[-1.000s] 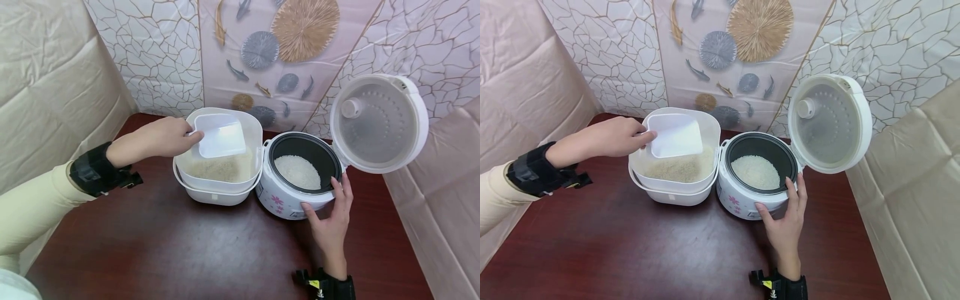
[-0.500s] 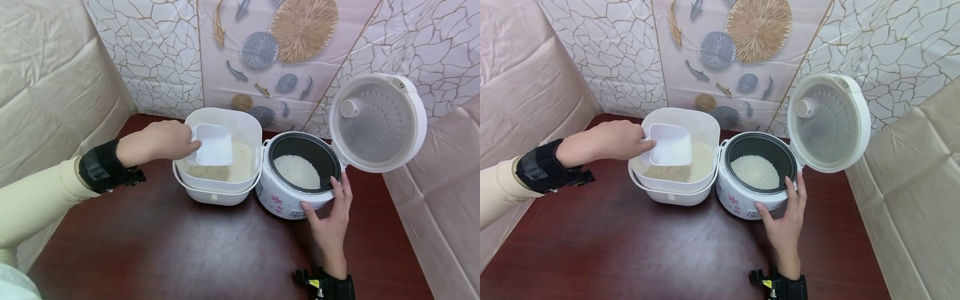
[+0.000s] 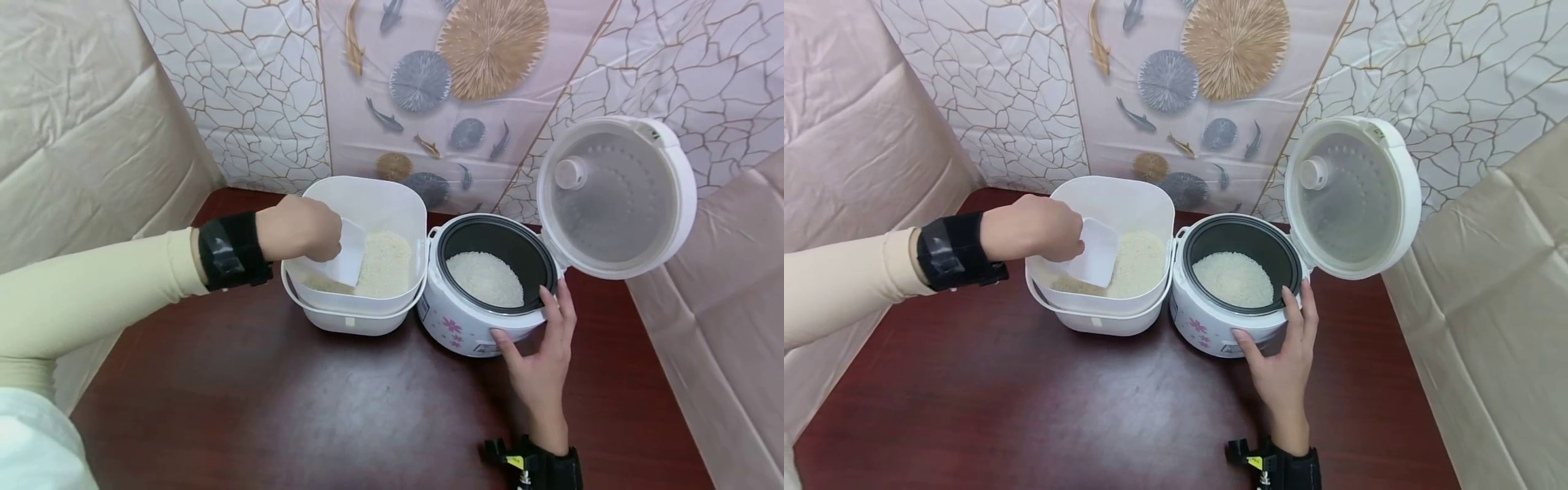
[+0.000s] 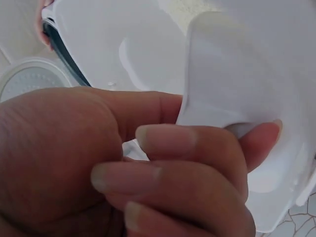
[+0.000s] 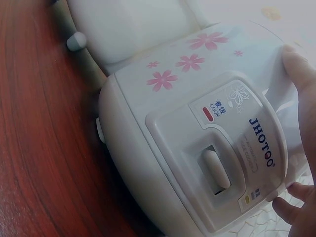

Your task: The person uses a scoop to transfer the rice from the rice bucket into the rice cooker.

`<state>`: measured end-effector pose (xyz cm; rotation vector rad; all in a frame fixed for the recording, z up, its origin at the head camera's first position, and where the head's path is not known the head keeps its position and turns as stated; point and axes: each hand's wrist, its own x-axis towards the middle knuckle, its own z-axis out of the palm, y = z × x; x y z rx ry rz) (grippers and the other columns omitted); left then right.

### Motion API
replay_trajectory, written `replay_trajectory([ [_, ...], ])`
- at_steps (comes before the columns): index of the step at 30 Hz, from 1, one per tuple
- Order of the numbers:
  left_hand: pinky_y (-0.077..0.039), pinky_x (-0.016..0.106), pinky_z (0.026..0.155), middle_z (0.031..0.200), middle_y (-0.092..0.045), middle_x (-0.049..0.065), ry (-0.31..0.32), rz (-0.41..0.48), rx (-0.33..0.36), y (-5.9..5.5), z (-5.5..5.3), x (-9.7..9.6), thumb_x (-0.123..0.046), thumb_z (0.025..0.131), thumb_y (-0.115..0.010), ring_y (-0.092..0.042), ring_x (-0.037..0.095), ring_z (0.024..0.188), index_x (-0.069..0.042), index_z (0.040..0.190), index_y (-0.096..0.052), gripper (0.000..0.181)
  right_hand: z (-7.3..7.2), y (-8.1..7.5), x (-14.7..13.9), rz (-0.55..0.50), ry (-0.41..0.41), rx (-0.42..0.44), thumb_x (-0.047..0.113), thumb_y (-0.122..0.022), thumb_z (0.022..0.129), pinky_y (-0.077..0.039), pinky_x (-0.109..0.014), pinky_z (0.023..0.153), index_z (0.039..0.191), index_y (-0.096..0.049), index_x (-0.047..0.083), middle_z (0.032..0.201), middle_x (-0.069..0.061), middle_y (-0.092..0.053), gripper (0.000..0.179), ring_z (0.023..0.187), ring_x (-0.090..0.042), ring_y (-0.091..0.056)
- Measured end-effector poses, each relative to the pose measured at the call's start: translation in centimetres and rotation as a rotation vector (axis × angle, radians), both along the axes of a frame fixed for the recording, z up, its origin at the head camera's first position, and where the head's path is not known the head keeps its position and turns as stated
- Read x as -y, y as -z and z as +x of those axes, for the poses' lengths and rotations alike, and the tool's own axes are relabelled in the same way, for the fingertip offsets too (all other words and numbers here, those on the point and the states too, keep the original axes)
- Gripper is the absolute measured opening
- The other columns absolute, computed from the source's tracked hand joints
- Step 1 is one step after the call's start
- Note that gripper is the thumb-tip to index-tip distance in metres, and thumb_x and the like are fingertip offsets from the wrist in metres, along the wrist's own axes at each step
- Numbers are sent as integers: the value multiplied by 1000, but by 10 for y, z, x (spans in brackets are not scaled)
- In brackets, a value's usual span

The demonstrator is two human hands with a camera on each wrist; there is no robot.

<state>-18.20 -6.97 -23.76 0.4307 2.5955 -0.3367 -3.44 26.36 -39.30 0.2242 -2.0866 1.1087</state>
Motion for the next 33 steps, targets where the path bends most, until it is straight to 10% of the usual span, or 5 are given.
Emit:
replay_trajectory([
  [6, -47, 44, 94, 106, -65, 6, -9, -46, 0, 1, -13, -14, -28, 103, -50, -57, 25, 99, -10, 104, -72, 29, -1, 1, -1, 4, 1, -15, 54, -79, 92, -24, -36, 123, 150, -50, -4, 164, -31, -32, 87, 153, -47, -29],
  [20, -39, 20, 49, 62, -48, -3, -76, -79, 121, 11, -65, -41, -15, 95, -54, -45, 7, 47, -14, 71, -53, 24, -3, 0, 0, -7, -5, -15, 54, -79, 92, -25, -36, 123, 149, -50, -5, 164, -32, -32, 87, 153, -47, -29],
  [29, -36, 29, 60, 70, -46, -1, 186, -177, 72, 15, -89, -58, -11, 87, -61, -43, 16, 64, -19, 57, -42, 36, -12, 17, -11, 15, 22, -31, 64, -77, 89, -25, -44, 124, 150, -51, -2, 166, -24, -33, 93, 155, -40, -30],
  [33, -41, 26, 58, 66, -49, -3, 29, -83, 124, 13, -90, -55, -15, 91, -63, -48, 13, 58, -19, 62, -47, 34, -17, 30, -20, 18, 29, -15, 66, -78, 87, -25, -51, 123, 152, -52, 2, 169, -17, -33, 95, 156, -36, -29],
])
